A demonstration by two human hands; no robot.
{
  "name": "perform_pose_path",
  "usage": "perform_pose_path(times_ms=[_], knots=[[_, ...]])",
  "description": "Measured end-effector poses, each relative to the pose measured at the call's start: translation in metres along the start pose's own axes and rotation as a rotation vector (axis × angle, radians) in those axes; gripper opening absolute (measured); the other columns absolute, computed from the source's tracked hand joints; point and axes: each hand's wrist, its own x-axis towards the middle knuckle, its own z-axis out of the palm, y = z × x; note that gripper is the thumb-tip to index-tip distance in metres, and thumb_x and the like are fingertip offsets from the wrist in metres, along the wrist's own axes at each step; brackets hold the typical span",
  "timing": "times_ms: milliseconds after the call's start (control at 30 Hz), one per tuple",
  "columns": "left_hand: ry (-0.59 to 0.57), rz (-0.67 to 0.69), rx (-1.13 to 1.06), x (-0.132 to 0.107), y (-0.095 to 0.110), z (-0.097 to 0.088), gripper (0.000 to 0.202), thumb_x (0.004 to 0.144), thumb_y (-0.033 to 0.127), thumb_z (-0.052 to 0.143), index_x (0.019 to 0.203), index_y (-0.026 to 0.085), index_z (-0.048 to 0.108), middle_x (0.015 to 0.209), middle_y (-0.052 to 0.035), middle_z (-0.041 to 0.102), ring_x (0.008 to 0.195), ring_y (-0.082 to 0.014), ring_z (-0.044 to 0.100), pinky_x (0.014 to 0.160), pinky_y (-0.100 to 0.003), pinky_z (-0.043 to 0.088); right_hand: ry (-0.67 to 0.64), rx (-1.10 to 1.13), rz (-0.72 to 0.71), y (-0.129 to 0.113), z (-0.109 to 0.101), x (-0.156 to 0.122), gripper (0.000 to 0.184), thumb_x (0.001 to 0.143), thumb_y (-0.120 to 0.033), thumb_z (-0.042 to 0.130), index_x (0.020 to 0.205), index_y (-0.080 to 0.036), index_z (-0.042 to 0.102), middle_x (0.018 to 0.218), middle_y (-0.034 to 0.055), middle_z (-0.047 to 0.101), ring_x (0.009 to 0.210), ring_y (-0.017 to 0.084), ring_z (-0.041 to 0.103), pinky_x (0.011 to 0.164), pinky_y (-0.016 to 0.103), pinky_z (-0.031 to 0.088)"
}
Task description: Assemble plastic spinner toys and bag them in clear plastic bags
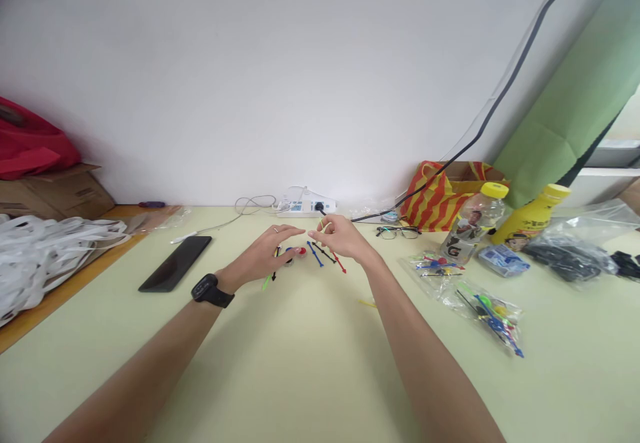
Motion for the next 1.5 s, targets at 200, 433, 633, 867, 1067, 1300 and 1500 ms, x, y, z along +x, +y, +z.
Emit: perform_pose_path(times_ms=[200,433,633,867,1067,1300,1500], knots=[[0.093,0.06,-0.261,0.009,0.023,-0.009,0.023,0.094,0.037,0.063,0.112,0.024,0.068,0.114,-0.0068,0.07,0.102,-0.0216,0.066,0.089,-0.035,0.057,-0.057,0.159,-0.01,-0.017,0.017,-0.006,0.042,0.081,-0.056,0.074,0.091,-0.022,0.053,0.071,-0.0008,0.065,0.058,0.013,0.058,0.05,0.022,0.04],[0.099,0.027,-0.371,0.009,0.018,-0.011,0.02,0.094,0.034,0.061,0.107,0.02,0.068,0.107,-0.0068,0.066,0.083,-0.0141,0.07,0.084,-0.03,0.06,-0.239,0.402,-0.084,-0.019,0.015,-0.007,0.012,0.081,-0.025,0.064,0.088,-0.02,0.057,0.087,0.0039,0.071,0.08,0.016,0.068,0.072,0.027,0.052],[0.026,0.015,-0.345,0.007,0.025,-0.011,0.015,0.093,0.026,0.057,0.103,0.02,0.067,0.102,-0.0051,0.071,0.086,-0.0162,0.07,0.079,-0.027,0.057,-0.16,0.257,-0.03,-0.013,0.022,-0.004,0.014,0.078,-0.022,0.056,0.091,-0.022,0.052,0.072,-0.0033,0.063,0.064,0.012,0.057,0.059,0.022,0.046],[-0.041,-0.024,-0.194,0.003,0.022,-0.003,0.006,0.083,0.02,0.061,0.079,0.021,0.056,0.08,-0.0004,0.066,0.076,-0.0172,0.063,0.067,-0.028,0.049,-0.077,-0.041,0.057,0.002,0.026,-0.002,0.019,0.088,-0.025,0.048,0.105,-0.022,0.055,0.075,-0.004,0.057,0.055,0.011,0.046,0.047,0.02,0.035],[-0.183,0.032,-0.082,-0.002,0.019,0.007,0.013,0.084,0.025,0.066,0.095,0.025,0.073,0.096,-0.0036,0.073,0.094,-0.0241,0.067,0.085,-0.035,0.051,-0.075,-0.384,0.059,0.008,0.003,-0.001,0.045,0.086,-0.037,0.07,0.124,-0.02,0.052,0.098,0.0057,0.071,0.082,0.019,0.064,0.067,0.026,0.046],[-0.167,0.042,0.029,-0.002,0.008,0.002,0.009,0.085,0.029,0.068,0.088,0.024,0.075,0.106,-0.0069,0.074,0.105,-0.0288,0.061,0.088,-0.04,0.049,-0.486,-0.694,0.448,-0.003,-0.059,-0.029,0.035,0.059,-0.04,0.089,0.078,-0.019,0.068,0.086,0.0083,0.074,0.077,0.025,0.069,0.061,0.03,0.047],[-0.116,0.035,0.003,0.0,0.017,0.0,0.016,0.091,0.035,0.063,0.096,0.023,0.073,0.105,-0.0074,0.073,0.105,-0.028,0.061,0.09,-0.041,0.05,-0.697,-0.571,0.751,0.012,-0.059,-0.038,0.035,0.038,-0.028,0.092,0.063,-0.016,0.07,0.07,0.0095,0.074,0.074,0.028,0.072,0.058,0.031,0.052]])
